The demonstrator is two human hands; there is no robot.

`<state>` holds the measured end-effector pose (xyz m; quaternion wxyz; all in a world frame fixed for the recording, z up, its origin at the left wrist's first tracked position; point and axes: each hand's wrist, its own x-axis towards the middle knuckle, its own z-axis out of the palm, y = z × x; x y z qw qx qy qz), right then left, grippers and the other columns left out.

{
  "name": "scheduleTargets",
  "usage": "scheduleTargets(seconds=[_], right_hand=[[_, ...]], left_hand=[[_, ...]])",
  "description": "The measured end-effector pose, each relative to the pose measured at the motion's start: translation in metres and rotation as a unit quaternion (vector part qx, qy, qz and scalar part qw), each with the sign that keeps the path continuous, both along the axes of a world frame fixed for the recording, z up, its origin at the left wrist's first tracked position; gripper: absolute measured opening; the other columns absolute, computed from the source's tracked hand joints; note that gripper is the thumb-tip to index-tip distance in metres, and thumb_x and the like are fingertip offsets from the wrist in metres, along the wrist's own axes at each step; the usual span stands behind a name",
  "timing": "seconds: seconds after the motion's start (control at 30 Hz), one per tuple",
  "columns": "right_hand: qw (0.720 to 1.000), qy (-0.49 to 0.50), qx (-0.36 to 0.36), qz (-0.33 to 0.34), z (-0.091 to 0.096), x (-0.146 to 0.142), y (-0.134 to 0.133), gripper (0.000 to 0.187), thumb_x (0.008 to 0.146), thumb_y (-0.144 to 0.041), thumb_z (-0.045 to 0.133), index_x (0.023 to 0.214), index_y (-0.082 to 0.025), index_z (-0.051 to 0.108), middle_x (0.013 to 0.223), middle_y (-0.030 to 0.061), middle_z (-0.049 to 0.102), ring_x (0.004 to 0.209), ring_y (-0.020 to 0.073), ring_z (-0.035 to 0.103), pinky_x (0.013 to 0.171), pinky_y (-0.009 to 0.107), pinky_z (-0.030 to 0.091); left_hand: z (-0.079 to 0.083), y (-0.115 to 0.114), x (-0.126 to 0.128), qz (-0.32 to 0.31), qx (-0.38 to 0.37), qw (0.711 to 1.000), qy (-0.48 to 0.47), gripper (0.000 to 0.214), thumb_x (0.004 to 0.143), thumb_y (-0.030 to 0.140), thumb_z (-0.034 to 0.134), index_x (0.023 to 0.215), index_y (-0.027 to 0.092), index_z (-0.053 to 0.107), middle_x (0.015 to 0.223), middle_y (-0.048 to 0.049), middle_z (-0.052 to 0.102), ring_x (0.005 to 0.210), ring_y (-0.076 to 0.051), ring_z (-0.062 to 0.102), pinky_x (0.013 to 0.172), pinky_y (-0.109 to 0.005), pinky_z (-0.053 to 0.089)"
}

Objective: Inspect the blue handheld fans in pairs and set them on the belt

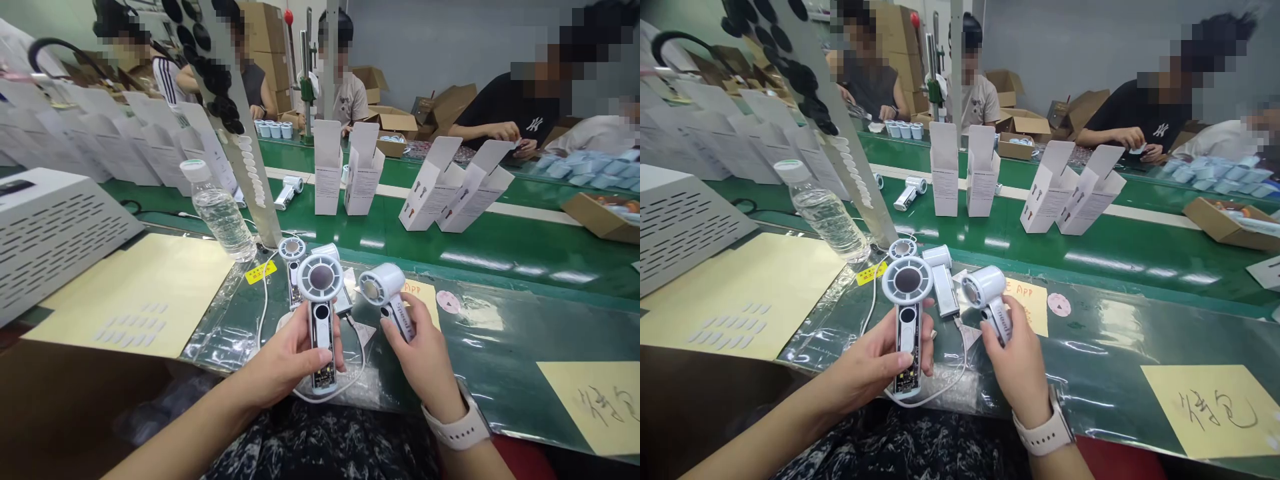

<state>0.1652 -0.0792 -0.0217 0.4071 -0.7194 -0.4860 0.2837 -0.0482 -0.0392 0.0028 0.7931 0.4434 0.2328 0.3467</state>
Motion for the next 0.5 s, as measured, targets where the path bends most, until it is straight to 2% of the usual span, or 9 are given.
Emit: scheduleTargets(seconds=[0.07,0.1,0.17,0.23,0.3,0.37,0.43,0.47,0.5], right_hand=[[0.981,-0.192,0.013,-0.014,-0.012,0.012,0.003,0.044,0.086,-0.038,0.054,0.126,-0.02,0.054,0.108,0.0139,0.067,0.095,0.0335,0.059,0.083,0.051,0.047],[0.967,-0.255,0.023,-0.01,-0.019,0.017,0.004,0.042,0.087,-0.036,0.051,0.125,-0.019,0.055,0.105,0.0146,0.067,0.097,0.0351,0.058,0.084,0.053,0.046],[0.943,-0.33,0.05,0.001,-0.029,0.022,0.005,0.039,0.088,-0.035,0.049,0.123,-0.019,0.057,0.102,0.0152,0.067,0.099,0.0361,0.056,0.086,0.053,0.044],[0.934,-0.351,0.069,0.005,-0.035,0.023,0.005,0.038,0.089,-0.036,0.048,0.122,-0.019,0.056,0.109,0.0161,0.065,0.102,0.0355,0.055,0.086,0.052,0.045],[0.937,-0.343,0.069,0.016,-0.036,0.023,0.005,0.038,0.09,-0.037,0.048,0.123,-0.019,0.055,0.114,0.0165,0.063,0.104,0.0347,0.055,0.086,0.05,0.046],[0.941,-0.332,0.06,0.021,-0.036,0.023,0.004,0.039,0.091,-0.037,0.047,0.124,-0.018,0.054,0.111,0.0158,0.064,0.102,0.0341,0.056,0.085,0.049,0.047],[0.944,-0.325,0.057,0.022,-0.034,0.023,0.005,0.039,0.092,-0.036,0.047,0.125,-0.018,0.053,0.108,0.0149,0.065,0.1,0.0336,0.057,0.084,0.048,0.048],[0.944,-0.324,0.059,0.021,-0.034,0.023,0.005,0.038,0.092,-0.036,0.047,0.125,-0.019,0.053,0.108,0.0146,0.065,0.099,0.0334,0.057,0.083,0.048,0.048],[0.944,-0.324,0.061,0.021,-0.034,0.023,0.005,0.038,0.091,-0.036,0.047,0.125,-0.019,0.053,0.108,0.0145,0.065,0.099,0.0333,0.057,0.083,0.048,0.048]], left_hand=[[-0.003,0.001,-0.002,-0.008,0.026,1.0,-0.007,0.044,0.075,0.028,0.077,0.112,0.024,0.053,0.101,-0.0014,0.053,0.082,-0.016,0.06,0.072,-0.029,0.045],[-0.003,0.001,-0.003,-0.012,0.037,0.999,-0.017,0.045,0.074,0.029,0.077,0.112,0.024,0.053,0.101,-0.0021,0.053,0.083,-0.016,0.059,0.072,-0.029,0.045],[0.0,0.001,-0.003,0.009,0.066,0.997,-0.025,0.044,0.075,0.032,0.076,0.113,0.024,0.055,0.1,-0.003,0.055,0.086,-0.019,0.058,0.075,-0.032,0.047],[0.008,-0.001,-0.004,0.07,0.122,0.99,-0.002,0.039,0.078,0.027,0.073,0.113,0.027,0.056,0.098,-0.0024,0.057,0.09,-0.02,0.058,0.082,-0.036,0.049],[0.015,-0.002,-0.008,0.187,0.211,0.959,0.033,0.04,0.076,0.016,0.073,0.108,0.032,0.056,0.095,-0.0001,0.061,0.093,-0.021,0.059,0.091,-0.041,0.048],[0.014,-0.001,-0.016,0.32,0.287,0.901,0.062,0.046,0.066,0.008,0.078,0.096,0.034,0.054,0.088,0.0032,0.065,0.09,-0.022,0.062,0.096,-0.045,0.047],[0.002,0.004,-0.029,0.416,0.292,0.849,0.142,0.046,0.057,0.008,0.084,0.082,0.031,0.053,0.076,0.0045,0.065,0.085,-0.024,0.063,0.094,-0.045,0.047],[-0.006,0.008,-0.037,0.434,0.268,0.835,0.205,0.042,0.054,0.011,0.085,0.075,0.029,0.054,0.07,0.0037,0.064,0.084,-0.026,0.062,0.09,-0.043,0.049],[-0.015,0.012,-0.045,0.421,0.23,0.831,0.282,0.035,0.056,0.014,0.085,0.07,0.028,0.056,0.066,0.0025,0.062,0.087,-0.027,0.062,0.086,-0.04,0.049]])
